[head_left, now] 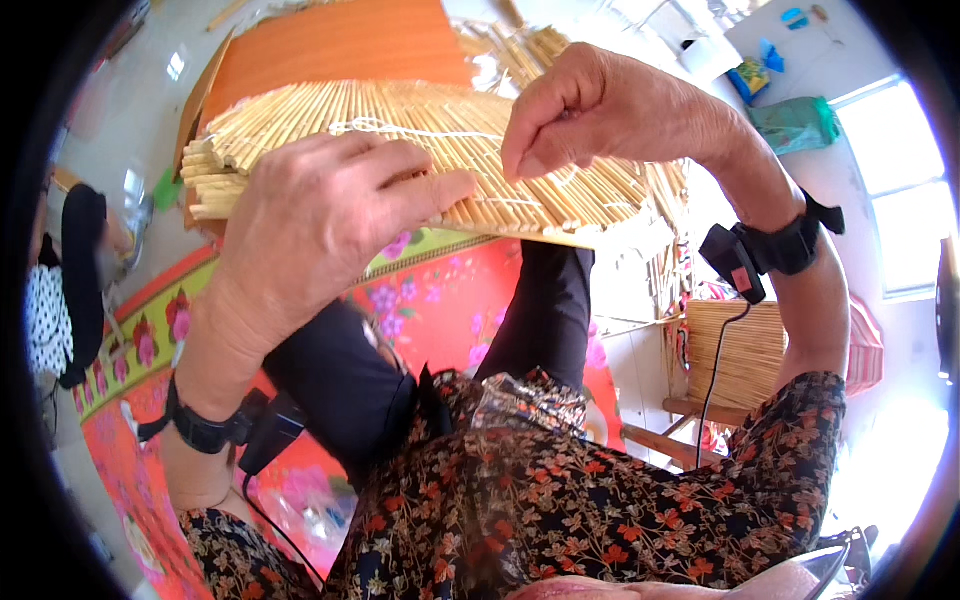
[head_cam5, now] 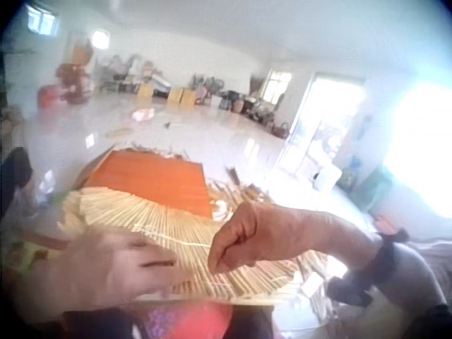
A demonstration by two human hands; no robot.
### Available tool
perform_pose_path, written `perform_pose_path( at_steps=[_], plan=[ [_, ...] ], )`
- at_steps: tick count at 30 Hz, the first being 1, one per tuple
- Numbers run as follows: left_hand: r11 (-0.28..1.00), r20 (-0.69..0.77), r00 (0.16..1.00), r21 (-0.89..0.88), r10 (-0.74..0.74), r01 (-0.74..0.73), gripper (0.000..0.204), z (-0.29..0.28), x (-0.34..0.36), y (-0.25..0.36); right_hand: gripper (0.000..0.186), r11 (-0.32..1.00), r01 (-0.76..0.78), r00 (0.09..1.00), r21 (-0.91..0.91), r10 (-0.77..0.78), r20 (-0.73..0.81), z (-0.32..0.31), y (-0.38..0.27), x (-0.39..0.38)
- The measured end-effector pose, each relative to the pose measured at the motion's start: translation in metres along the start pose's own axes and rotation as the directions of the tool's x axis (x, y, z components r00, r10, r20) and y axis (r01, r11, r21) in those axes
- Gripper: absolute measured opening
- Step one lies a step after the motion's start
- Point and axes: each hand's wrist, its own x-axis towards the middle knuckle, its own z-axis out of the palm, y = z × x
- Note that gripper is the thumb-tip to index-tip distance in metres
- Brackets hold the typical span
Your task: The person weaves a straw fan by hand, threading white string through bamboo slats to secure them in a circular pattern. They use a needle to guide the string and occasionally use a green utility knife to trim the materials.
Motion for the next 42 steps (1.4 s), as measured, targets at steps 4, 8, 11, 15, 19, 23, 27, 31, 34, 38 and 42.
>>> perform_pose_path(
  at_steps=[4, 8, 11, 15, 19, 23, 27, 31, 34, 38, 42],
  plan=[
    [0.994, 0.02, 0.998, -0.095, 0.054, -0.052, 0.029, -0.013, 0.051, -0.019, 0.018, 0.991, -0.131, 0.989, -0.009, 0.13, -0.076, -0.041, -0.003, -0.019],
    [0.995, 0.017, 0.997, -0.06, 0.079, -0.078, 0.023, -0.024, 0.069, -0.026, 0.019, 0.989, -0.123, 0.981, 0.081, 0.133, -0.138, -0.054, -0.001, -0.029],
    [0.988, -0.108, 0.988, -0.102, 0.107, -0.118, 0.023, -0.024, 0.069, -0.028, 0.019, 0.985, -0.103, 0.979, 0.141, 0.125, -0.16, -0.056, 0.0, -0.034],
    [0.986, -0.284, 0.957, -0.127, 0.063, -0.103, 0.023, -0.031, 0.055, -0.022, 0.017, 0.977, -0.044, 0.983, 0.21, 0.081, -0.168, -0.06, -0.019, -0.036],
    [0.981, -0.359, 0.932, -0.158, 0.05, -0.114, 0.025, -0.046, 0.055, -0.018, 0.017, 0.994, -0.085, 0.977, 0.069, 0.097, -0.192, -0.072, -0.054, -0.046],
    [0.971, -0.287, 0.947, -0.147, 0.142, -0.19, 0.028, -0.062, 0.065, -0.019, 0.017, 0.988, -0.135, 0.967, 0.08, 0.149, -0.209, -0.068, -0.068, -0.065],
    [0.937, -0.189, 0.966, -0.269, 0.177, -0.224, 0.027, -0.081, 0.063, -0.012, 0.016, 0.993, -0.056, 0.984, 0.107, 0.073, -0.16, -0.064, -0.069, -0.065],
    [0.871, -0.046, 0.976, -0.444, 0.211, -0.209, 0.027, -0.072, 0.069, -0.009, 0.016, 0.99, -0.044, 0.991, 0.134, 0.061, -0.122, -0.055, -0.055, -0.074],
    [0.887, 0.055, 0.986, -0.447, 0.158, -0.117, 0.026, -0.074, 0.07, -0.017, 0.011, 0.974, -0.078, 0.959, 0.212, 0.131, -0.25, -0.042, -0.037, -0.065],
    [0.866, 0.1, 0.992, -0.5, 0.08, -0.02, 0.025, -0.07, 0.062, -0.045, 0.012, 0.945, 0.036, 0.975, 0.324, 0.038, -0.219, -0.045, -0.028, -0.032],
    [0.796, 0.254, 0.967, -0.585, -0.004, 0.157, 0.025, -0.076, 0.045, -0.054, 0.016, 0.922, 0.026, 0.991, 0.386, 0.026, -0.128, -0.038, -0.03, -0.009]
  ],
)
